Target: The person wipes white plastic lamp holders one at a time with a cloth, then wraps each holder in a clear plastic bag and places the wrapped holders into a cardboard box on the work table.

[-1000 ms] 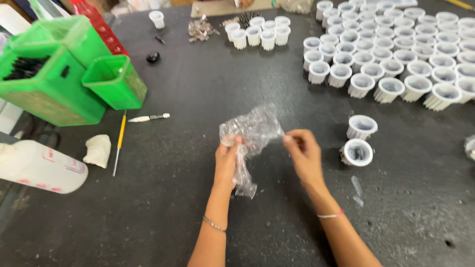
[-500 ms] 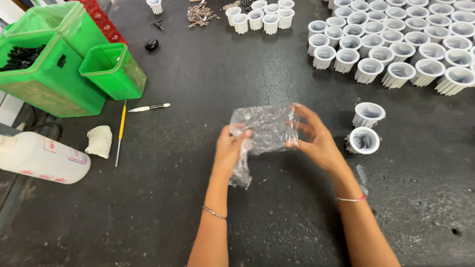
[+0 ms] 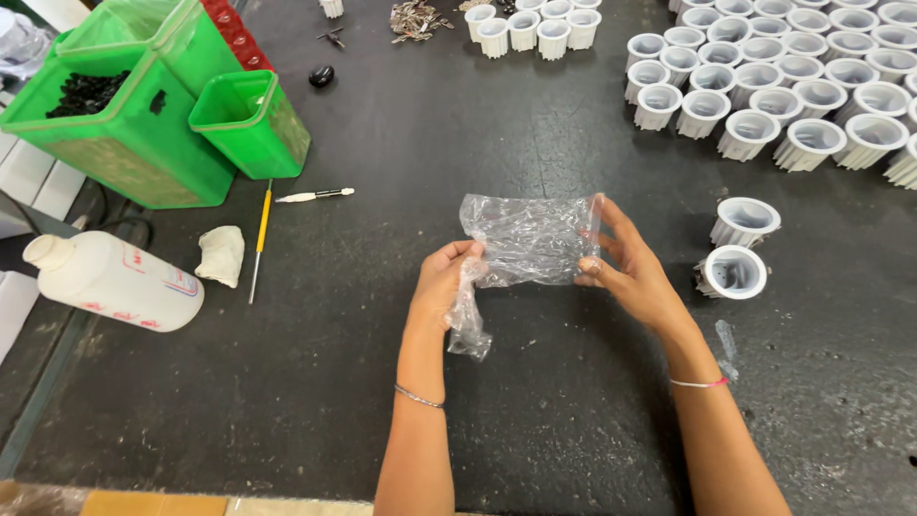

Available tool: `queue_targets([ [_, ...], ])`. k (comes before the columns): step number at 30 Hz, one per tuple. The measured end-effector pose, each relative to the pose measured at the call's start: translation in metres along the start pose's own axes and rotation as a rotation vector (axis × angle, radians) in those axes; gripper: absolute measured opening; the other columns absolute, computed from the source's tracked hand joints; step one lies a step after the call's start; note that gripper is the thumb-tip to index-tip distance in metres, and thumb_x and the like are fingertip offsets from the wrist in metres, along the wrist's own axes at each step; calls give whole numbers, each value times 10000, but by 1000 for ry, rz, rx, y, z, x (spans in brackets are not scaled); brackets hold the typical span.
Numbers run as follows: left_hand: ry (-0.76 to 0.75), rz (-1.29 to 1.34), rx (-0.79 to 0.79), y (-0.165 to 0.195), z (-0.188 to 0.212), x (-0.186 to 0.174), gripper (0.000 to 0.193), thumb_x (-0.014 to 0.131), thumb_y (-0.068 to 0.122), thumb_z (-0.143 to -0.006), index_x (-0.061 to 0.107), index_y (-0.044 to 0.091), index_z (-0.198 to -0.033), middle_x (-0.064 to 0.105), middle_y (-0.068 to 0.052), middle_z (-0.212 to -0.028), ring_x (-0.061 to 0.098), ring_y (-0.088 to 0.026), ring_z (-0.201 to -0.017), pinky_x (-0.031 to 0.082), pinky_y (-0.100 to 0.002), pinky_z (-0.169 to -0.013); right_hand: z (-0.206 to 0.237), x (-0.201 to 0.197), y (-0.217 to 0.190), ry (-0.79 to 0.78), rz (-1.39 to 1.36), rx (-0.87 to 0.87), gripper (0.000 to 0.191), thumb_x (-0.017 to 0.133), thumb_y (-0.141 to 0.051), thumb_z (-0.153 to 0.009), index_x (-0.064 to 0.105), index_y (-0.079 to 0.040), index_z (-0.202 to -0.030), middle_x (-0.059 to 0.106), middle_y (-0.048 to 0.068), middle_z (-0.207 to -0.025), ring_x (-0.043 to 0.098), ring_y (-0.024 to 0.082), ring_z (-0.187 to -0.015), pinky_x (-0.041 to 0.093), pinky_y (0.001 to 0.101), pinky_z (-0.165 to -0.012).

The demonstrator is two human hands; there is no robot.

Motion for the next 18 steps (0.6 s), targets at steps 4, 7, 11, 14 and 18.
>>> queue_targets([
  [4, 202, -248, 132, -1, 3, 4, 222, 782, 155, -929, 681, -39, -965, 705, -75, -828, 617, -95, -692, 472, -233, -592, 0, 1, 0, 29, 52, -32, 900, 628, 15, -901, 120, -119, -1631, 198, 116, -1700, 422, 317, -1452, 615, 432, -912],
  [7, 220, -147, 47, 3, 5, 4, 231, 751, 198, -957, 665, -16, -946, 707, -60, -771, 603, -93, -637, 441, -234, -543, 0, -1, 1, 72, 79, -41, 960, 630, 21, -887, 65, -166, -1639, 210, 147, -1682, 401, 330, -1459, 614, 443, -909],
  [11, 172, 128, 42, 5, 4, 5, 149, 699, 150, -950, 651, 15, -993, 763, -64, -839, 623, -69, -649, 456, -219, -546, -2, -3, 9, 97, 15, -68, 811, 625, 11, -916, 175, -149, -1572, 229, 164, -1686, 377, 336, -1492, 594, 451, -910],
  [14, 319, -133, 200, 4, 5, 5, 210, 660, 226, -997, 658, 16, -988, 744, -70, -796, 471, -36, -510, 361, -222, -439, -3, -4, 16, 91, -103, -116, 573, 647, -13, -946, 307, -100, -1398, 237, 174, -1684, 382, 327, -1488, 589, 449, -906],
  [18, 344, -257, 223, 7, 8, 3, 199, 637, 239, -1014, 645, 41, -1010, 700, -71, -708, 442, -33, -475, 319, -229, -418, 0, -6, 23, 5, 66, -100, 253, 603, -48, -984, 596, 14, -1229, 244, 129, -1670, 417, 276, -1453, 606, 431, -959],
])
Point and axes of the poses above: each hand's wrist, its own z-axis away from the middle knuckle, its own x-axis out of the palm, y = z × x, the point moved 1 cm from there along -z, towards the middle knuckle
